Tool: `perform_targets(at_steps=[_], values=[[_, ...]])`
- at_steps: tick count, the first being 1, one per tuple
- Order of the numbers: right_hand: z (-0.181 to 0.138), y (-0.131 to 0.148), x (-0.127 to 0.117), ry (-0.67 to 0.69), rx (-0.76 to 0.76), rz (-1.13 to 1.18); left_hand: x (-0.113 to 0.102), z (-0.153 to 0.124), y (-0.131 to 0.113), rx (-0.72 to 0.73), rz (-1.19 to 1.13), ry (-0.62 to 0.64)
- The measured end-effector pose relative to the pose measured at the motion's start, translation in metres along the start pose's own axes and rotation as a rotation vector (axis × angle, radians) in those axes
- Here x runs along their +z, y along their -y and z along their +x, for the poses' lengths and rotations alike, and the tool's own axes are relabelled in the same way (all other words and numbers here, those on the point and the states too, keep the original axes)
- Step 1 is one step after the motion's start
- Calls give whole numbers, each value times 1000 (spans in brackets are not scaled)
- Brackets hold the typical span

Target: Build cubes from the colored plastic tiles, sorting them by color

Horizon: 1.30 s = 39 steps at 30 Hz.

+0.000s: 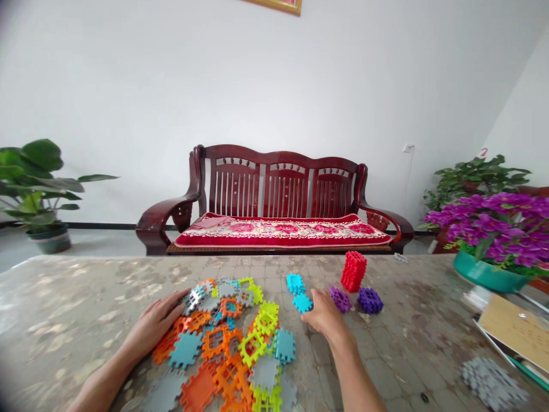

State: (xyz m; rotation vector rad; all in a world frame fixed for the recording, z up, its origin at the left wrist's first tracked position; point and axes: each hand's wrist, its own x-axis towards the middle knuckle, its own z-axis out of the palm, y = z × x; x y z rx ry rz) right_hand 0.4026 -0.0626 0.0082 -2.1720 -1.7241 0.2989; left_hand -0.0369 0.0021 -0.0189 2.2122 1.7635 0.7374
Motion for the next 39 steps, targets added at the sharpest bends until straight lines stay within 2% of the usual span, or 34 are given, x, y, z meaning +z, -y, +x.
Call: perform_targets(at_steps=[5,8,11,16,22,27,30,34,39], values=[[-13,29,-6,-18,54,-215,2,1,2,-2,3,9],[-14,33,-9,-16,70,-256,3,1,4,-1,14,7],[-11,24,-13,2,110,-210,3,1,4,-2,23,9],[0,8,-22,-14,150,31,3,0,3,-4,17,13],[14,31,-21,-83,211,150,3,0,3,2,25,13],[32,54,-23,-148,239,91,2,-1,2,-5,41,26],[39,62,-22,-137,270,31,2,-1,1,-10,50,32],[35,70,-18,-107,291,-30,1,-1,1,-4,41,31],[27,72,-12,-176,263,-123,-1,-1,0,13,18,10]])
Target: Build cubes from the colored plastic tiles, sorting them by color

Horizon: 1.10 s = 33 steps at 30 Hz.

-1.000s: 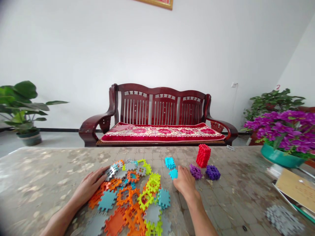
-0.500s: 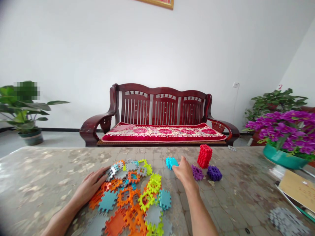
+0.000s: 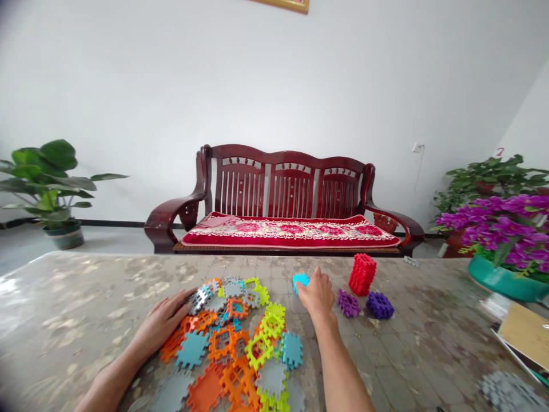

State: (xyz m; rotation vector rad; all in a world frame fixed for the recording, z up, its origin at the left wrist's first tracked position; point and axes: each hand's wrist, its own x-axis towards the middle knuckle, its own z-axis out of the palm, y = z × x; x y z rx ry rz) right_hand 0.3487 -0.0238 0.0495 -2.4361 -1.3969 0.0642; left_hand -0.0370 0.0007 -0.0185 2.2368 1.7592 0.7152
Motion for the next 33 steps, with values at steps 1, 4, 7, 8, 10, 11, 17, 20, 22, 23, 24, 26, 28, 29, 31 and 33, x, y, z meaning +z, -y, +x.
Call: perform_targets(at_steps=[1,4,7,8,10,11,17,20,22,23,24,26,28,29,31,33], values=[[-1,1,2,-9,-9,-8,0,0,0,0,-1,-1],[-1,5,12,-4,-31,4,0,0,0,1,-5,-6],[1,9,21,-1,-43,8,2,0,2,-6,-2,-1],[2,9,24,-4,-45,-2,3,0,3,-11,4,5],[3,9,27,-5,-50,-24,4,0,4,-19,18,15],[3,8,28,-5,-53,-31,4,0,4,-19,24,15],[8,-6,29,11,-104,-19,2,0,2,-6,13,-15],[13,-22,35,36,-161,49,2,0,0,-9,0,5],[17,-36,40,49,-224,102,1,0,0,-11,-8,9],[19,-43,42,54,-257,121,1,0,0,-11,-12,7],[21,-49,44,59,-285,134,1,0,0,-10,-14,5],[23,-58,46,59,-314,147,1,0,0,-10,-13,3],[25,-63,48,44,-326,158,1,0,0,-11,-8,0],[24,-63,49,32,-332,164,1,0,0,-11,-5,-2],[23,-62,50,4,-344,173,2,0,1,-8,-2,-9],[21,-60,50,-16,-351,171,1,0,1,-3,0,-15]])
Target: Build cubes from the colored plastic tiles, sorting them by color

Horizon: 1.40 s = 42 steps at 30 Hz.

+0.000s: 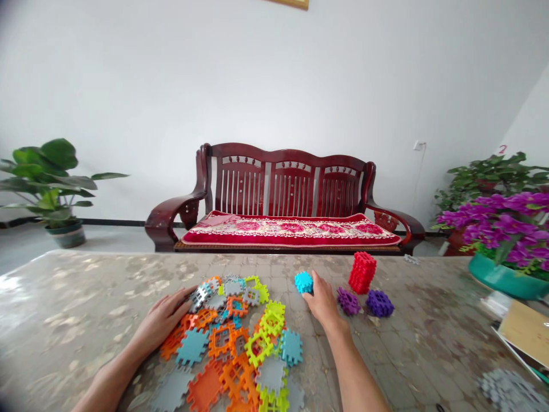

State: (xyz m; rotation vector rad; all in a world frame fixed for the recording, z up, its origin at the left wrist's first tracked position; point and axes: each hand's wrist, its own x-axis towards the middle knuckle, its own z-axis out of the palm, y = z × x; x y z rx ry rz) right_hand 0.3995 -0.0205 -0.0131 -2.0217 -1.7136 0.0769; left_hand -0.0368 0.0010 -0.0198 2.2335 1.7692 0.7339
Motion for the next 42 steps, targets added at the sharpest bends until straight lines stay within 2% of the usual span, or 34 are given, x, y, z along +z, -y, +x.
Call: perform_targets(at_steps=[10,14,19,21,24,27,29,32,37,39,42], values=[[-4,9,2,-53,39,-50,-2,0,-3,-8,-4,5],[-6,7,5,-156,39,17,-2,-1,-4,-8,-1,3],[-17,13,1,-330,-43,246,-4,-2,-6,-2,-8,16],[-22,24,-4,-269,-94,364,-3,-2,-6,-7,-9,22],[-26,45,-14,-32,-188,460,-3,-2,-6,-24,-7,25],[-31,66,-26,181,-323,422,-5,-2,-8,-20,-14,38],[-40,76,-33,270,-392,386,-7,-2,-10,-5,-22,45],[-71,83,-38,302,-420,307,-8,-2,-13,-2,-31,33],[-139,77,-34,238,-460,178,-9,-3,-16,-13,-36,20],[-152,74,-29,244,-476,137,-10,-4,-18,-12,-38,28],[-147,75,-22,262,-495,110,-12,-5,-20,-13,-39,27]])
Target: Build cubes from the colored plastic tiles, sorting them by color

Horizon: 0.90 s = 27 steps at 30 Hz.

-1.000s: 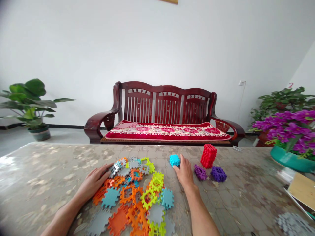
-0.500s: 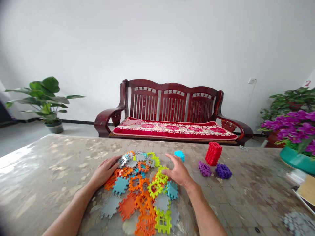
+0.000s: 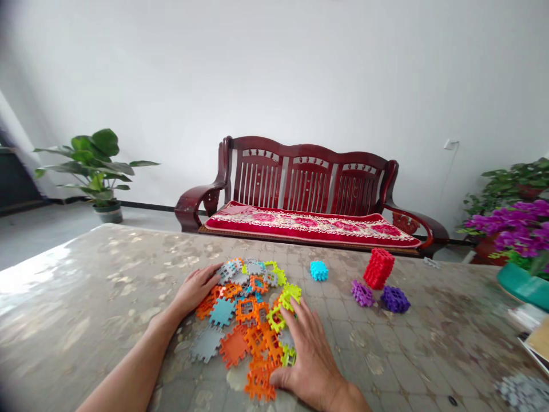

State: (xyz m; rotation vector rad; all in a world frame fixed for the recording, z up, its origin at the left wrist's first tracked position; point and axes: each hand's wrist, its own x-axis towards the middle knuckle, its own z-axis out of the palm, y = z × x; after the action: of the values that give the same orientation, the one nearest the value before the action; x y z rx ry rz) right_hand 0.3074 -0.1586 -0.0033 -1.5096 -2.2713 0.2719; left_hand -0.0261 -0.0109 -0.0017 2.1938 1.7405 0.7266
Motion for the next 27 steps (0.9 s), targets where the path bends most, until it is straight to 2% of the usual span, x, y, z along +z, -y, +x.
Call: perform_targets(at_steps=[8,14,19,22,27], values=[[41,-7,-8,-23,-87,12,-4,-4,-3,17,-10,-34],[70,14,-20,-174,-72,114,-5,-4,-5,29,6,-25],[108,30,-10,-280,-67,126,-2,-3,-1,38,-9,-21],[116,34,-2,-260,-133,96,0,-2,2,46,-3,-17],[109,32,0,-229,-167,30,1,-1,4,40,5,-14]])
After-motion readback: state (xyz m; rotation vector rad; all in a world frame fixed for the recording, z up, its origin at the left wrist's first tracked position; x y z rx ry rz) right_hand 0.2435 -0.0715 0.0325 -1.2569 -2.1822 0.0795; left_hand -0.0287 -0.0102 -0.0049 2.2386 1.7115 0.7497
